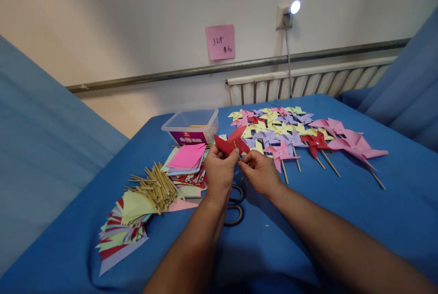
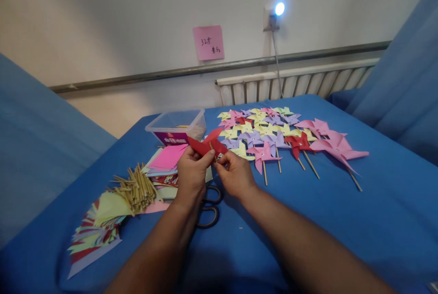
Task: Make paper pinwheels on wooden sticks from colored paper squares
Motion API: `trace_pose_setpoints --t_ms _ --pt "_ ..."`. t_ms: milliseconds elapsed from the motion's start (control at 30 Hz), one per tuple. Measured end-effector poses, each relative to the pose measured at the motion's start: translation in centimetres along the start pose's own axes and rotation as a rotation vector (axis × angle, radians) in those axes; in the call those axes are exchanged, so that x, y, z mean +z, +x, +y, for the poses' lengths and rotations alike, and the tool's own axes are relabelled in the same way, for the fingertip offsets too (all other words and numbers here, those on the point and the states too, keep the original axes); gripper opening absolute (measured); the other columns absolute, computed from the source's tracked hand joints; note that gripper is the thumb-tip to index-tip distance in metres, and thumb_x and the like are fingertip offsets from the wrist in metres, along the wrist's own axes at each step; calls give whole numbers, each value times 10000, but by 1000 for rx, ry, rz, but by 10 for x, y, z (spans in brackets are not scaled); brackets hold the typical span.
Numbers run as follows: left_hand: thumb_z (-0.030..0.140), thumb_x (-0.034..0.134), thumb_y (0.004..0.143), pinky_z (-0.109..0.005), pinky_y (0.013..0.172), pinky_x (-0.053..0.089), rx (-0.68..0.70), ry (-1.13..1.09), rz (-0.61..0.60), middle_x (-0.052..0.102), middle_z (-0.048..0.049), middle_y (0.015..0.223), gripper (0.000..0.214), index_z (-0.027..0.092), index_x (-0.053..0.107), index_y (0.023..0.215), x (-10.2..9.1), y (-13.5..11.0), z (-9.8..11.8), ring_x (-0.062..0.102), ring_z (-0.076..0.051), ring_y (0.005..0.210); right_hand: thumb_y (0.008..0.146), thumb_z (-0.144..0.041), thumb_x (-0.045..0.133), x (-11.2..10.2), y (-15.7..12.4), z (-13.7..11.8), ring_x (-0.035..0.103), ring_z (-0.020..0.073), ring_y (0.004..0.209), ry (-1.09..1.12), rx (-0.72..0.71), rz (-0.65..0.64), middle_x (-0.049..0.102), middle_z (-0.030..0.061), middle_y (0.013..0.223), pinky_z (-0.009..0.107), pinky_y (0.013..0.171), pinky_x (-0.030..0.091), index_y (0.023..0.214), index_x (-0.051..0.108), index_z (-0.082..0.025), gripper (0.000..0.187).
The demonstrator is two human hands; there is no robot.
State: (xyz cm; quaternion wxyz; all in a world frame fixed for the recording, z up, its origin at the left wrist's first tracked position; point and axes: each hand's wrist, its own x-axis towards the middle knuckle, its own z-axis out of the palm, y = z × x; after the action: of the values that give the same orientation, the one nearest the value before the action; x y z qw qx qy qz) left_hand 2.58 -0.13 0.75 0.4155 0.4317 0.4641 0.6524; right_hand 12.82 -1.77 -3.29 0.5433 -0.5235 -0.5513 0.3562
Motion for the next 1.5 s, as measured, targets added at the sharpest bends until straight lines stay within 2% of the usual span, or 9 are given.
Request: trace_pose_setpoints --t_ms 233,433,567,667,767,833,1067,1367,1500 --pt "218 799 592 -302 750 525 19 -24 -2 744 -52 860 333 139 646 876 1 -1 0 688 -182 773 796 -368 643 -1 0 -1 441 115 467 -81 -63 19 551 -44 529 243 471 287 688 585 -223 190" --pt "258 806 627 -313 819 514 30 -24 -117 740 -65 908 341 150 663 917 3 -5 3 689 -187 834 830 -385 608 -5 -1 -5 491 133 512 -106 -120 79 610 -19 589 259 504 323 743 633 -223 186" --pt "279 805 647 -330 867 510 14 -67 -149 729 -96 989 419 155 665 1022 2 -7 6 683 -204 931 808 -393 624 -8 3 -5 498 129 527 -6 -58 103 626 -17 628 259 519 354 775 655 -213 186" --pt "317 767 701 -330 904 498 58 -76 -125 717 -105 1050 367 161 677 1020 0 -7 11 669 -202 985 751 -424 674 -11 7 -8 439 117 481 142 41 102 547 -46 540 249 471 324 752 640 -202 224" --pt "321 766 701 -313 901 491 89 -55 -37 707 -96 1070 344 163 684 996 -2 -4 13 655 -188 986 700 -500 716 -13 10 -14 380 103 421 287 118 49 465 -68 454 243 423 270 724 630 -189 323" --pt "314 780 679 -307 890 488 67 -67 0 703 -92 1071 358 160 681 986 -2 0 13 650 -183 981 683 -531 735 -13 9 -15 383 96 410 355 124 -14 487 -62 461 243 421 275 722 637 -181 366" --pt "341 818 602 -255 680 477 -176 -171 -121 698 -29 798 362 142 672 867 -4 5 9 623 -125 679 683 -517 766 -9 5 -7 409 86 427 434 133 -212 529 -52 516 231 429 311 774 645 -175 374" --pt "309 818 583 -229 615 444 -192 -155 -107 663 8 667 267 142 678 736 -6 4 7 572 -99 584 669 -428 775 -14 5 -4 452 93 455 472 162 -383 523 -53 524 227 458 349 732 634 -185 288" --pt "288 834 575 -243 655 472 -282 -215 -110 690 -12 690 288 135 689 772 -6 5 8 603 -111 607 649 -405 788 -22 14 -1 521 104 519 577 213 -268 631 -20 655 231 506 406 799 682 -197 278"
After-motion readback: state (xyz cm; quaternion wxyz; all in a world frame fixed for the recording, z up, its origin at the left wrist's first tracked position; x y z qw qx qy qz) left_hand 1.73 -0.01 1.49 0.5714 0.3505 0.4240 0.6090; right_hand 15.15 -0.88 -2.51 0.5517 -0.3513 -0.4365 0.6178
